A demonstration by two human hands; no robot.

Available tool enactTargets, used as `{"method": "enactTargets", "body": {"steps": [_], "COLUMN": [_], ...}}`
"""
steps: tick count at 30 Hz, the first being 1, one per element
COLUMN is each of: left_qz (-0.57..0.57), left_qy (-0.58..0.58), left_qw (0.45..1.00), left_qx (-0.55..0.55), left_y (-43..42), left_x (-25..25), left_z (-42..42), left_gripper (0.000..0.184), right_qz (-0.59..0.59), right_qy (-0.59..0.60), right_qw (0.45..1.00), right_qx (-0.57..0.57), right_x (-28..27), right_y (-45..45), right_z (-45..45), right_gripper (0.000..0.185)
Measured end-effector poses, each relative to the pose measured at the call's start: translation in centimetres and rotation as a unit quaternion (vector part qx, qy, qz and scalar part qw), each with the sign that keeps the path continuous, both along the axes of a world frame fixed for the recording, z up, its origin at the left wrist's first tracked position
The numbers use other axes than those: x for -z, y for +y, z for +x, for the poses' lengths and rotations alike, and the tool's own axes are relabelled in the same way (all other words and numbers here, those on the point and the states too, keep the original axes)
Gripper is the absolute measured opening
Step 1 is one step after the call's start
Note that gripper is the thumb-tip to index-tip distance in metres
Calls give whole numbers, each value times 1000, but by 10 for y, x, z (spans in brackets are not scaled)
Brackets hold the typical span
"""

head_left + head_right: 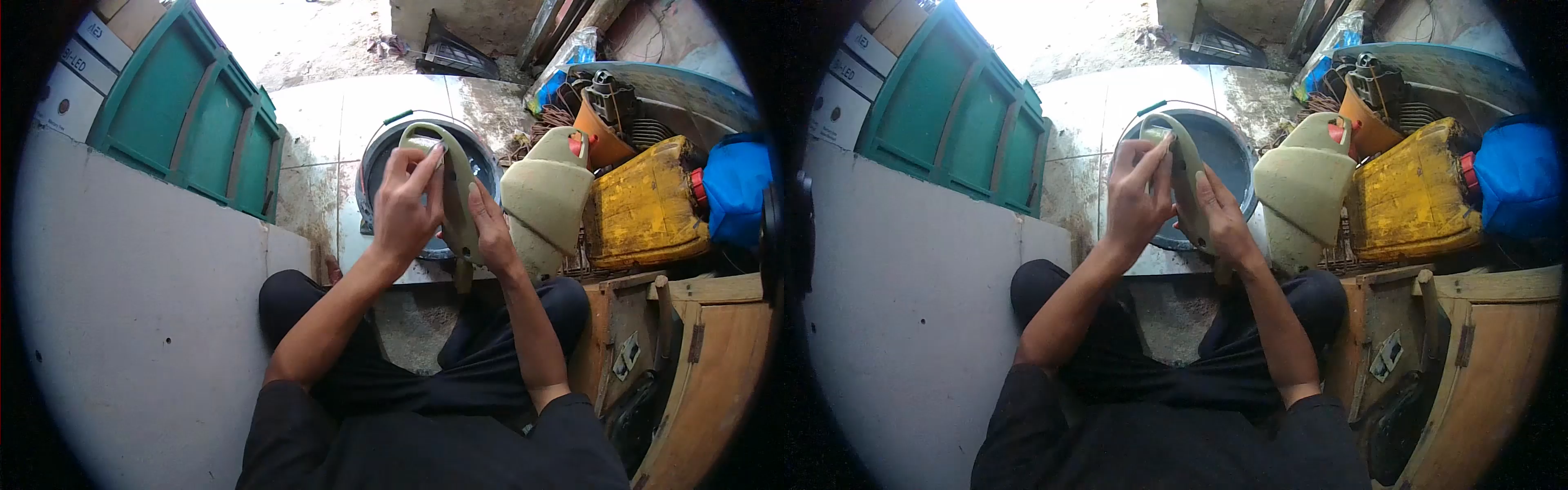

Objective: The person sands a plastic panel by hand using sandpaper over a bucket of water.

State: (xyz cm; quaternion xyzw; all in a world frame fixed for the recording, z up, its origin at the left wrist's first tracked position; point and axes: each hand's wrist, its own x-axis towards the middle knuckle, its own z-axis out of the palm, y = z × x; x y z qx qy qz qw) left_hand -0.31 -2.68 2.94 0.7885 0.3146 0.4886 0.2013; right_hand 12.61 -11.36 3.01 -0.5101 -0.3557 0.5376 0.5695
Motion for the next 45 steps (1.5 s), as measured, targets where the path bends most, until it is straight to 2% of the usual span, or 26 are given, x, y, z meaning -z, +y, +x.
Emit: {"method": "enactTargets", "body": {"steps": [1, 3, 7, 9, 11, 12, 15, 17, 20, 22, 23, 25, 27, 29, 30, 31, 34, 36, 37, 39, 41, 43, 45], "left_qz": [-2, 45, 55, 64, 24, 9, 45, 4, -20, 14, 13, -29, -13, 0, 33, 14, -6, 38, 37, -27, -47, 15, -1], "left_qy": [1, 109, 73, 103, 115, 68, 44, 82, 51, 11, 11, 50, 42, -30, 0, 30, 30, -47, -48, 37, 36, -44, -20], "left_qw": [1000, 990, 995, 991, 988, 996, 998, 993, 997, 1000, 1000, 996, 998, 998, 999, 999, 998, 997, 997, 998, 996, 997, 999], "left_qx": [0, -82, -27, -61, -95, -51, -4, -80, -47, 23, 23, -73, -51, 62, 36, -7, -61, 51, 50, -48, -67, 65, 34], "left_y": [6, 17, 5, 16, 25, 21, 10, 21, 21, 11, 15, 27, 21, 4, 6, 13, 21, 9, 11, 18, 21, 17, 21], "left_x": [2, 4, 2, 6, 11, 9, 4, 5, 0, -6, -5, -2, -2, -9, -11, -5, -6, -10, -9, -4, -2, -5, -5], "left_z": [-2, -6, -5, -8, -9, -7, -5, -7, -7, -6, -6, -11, -10, -5, -7, -10, -10, -6, -7, -10, -11, -8, -9], "left_gripper": [30, 32, 32, 35, 38, 37, 36, 36, 32, 26, 26, 29, 34, 36, 35, 37, 34, 28, 28, 29, 31, 27, 29], "right_qz": [24, 48, 50, 60, 61, 64, 56, 76, 61, 68, 71, 72, 82, 73, 71, 70, 68, 70, 59, 43, 67, 68, 64], "right_qy": [3, 8, 11, 24, 10, 9, 39, 6, -3, 10, 24, 16, 6, 23, 22, 14, 8, 4, -1, -7, -8, -12, -14], "right_qw": [999, 997, 997, 995, 996, 996, 997, 996, 997, 996, 996, 995, 994, 996, 996, 996, 995, 995, 996, 997, 995, 996, 997], "right_qx": [-26, -57, -56, -73, -59, -59, -46, -56, -51, -52, -57, -65, -71, -47, -46, -56, -67, -67, -59, -58, -72, -63, -50], "right_x": [1, 3, 2, 3, 2, 1, 0, 1, 1, 1, 2, 4, 4, 3, 2, 2, 3, 1, 0, 4, 10, 2, 1], "right_y": [0, -1, 0, -2, 0, 1, 0, -1, 0, -1, -2, -3, -1, -2, -3, -2, -4, -1, -1, -4, -3, -2, -2], "right_z": [1, 0, 9, 7, 3, 3, 7, 6, 5, 8, 8, 6, 5, 8, 8, 8, 5, 7, 7, 6, 5, 6, 6], "right_gripper": [55, 55, 54, 54, 53, 53, 52, 56, 55, 54, 54, 54, 53, 54, 54, 54, 55, 55, 54, 54, 54, 53, 54]}}
